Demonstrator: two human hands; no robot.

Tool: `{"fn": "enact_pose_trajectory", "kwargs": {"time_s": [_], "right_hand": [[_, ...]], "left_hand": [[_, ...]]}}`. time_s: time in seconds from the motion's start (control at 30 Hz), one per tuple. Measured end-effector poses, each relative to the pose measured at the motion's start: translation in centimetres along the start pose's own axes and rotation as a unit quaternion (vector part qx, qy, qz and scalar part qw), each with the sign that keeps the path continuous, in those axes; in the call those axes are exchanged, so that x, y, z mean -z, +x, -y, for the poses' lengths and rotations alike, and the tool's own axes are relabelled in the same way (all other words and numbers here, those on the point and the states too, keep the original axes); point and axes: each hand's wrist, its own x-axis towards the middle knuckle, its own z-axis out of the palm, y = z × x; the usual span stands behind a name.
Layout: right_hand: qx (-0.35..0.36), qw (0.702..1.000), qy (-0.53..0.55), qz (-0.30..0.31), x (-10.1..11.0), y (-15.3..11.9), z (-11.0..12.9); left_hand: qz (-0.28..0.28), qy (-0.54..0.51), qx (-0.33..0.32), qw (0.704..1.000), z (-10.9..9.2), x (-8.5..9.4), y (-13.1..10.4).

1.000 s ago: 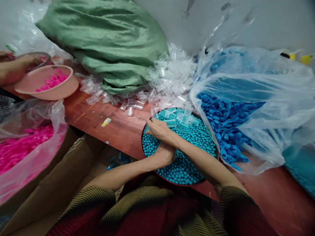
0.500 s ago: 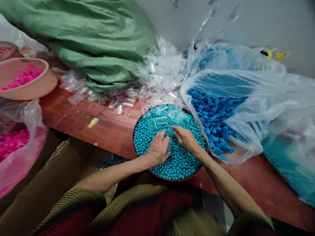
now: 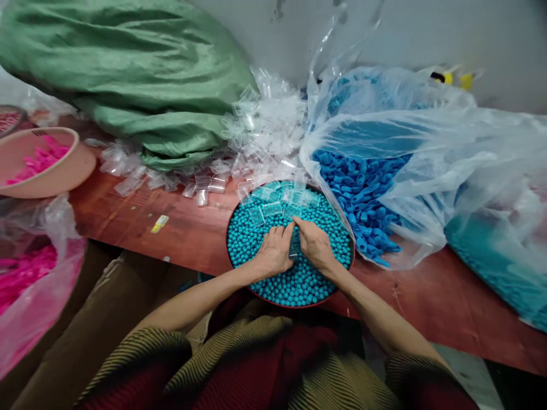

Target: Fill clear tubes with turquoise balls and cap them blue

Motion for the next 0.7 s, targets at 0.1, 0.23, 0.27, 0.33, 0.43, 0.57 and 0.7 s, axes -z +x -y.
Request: {"fn": "enact_pose_trajectory", "kwargs": {"time_s": [0.1,0.23,0.27,0.33,0.43,0.57,0.7], "right_hand": [[-0.028,0.996,0.054,-0.062,1.0,0.7,-1.3],[-0.104,0.987,0.097,-0.073,0.8,1.7,-3.9],[-0.121,0.984,0.107,-0.074,0.5,1.9,-4.3],[-0.148,0.978,0.126,-0.074,-0.2,2.4,-4.8],[-0.177,0.970,0.148,-0.074,-1.0,2.9,-4.7],[-0.222,0.953,0.194,-0.064,-1.9,3.6,-4.1],[-0.301,0.904,0.295,-0.068,-2.8,4.2,-3.6]], "left_hand": [[0.010,0.020,0.033,0.999,0.0,1.7,-0.6],[0.063,0.045,0.114,0.990,1.1,3.0,-1.2],[0.074,0.044,0.125,0.988,1.4,2.9,-1.2],[0.079,0.037,0.132,0.987,2.0,2.5,-0.8],[0.057,-0.002,0.114,0.992,2.6,1.5,0.4],[0.034,-0.095,0.091,0.991,3.2,0.2,1.9],[-0.002,-0.157,0.089,0.983,3.4,-1.0,2.3]]}}
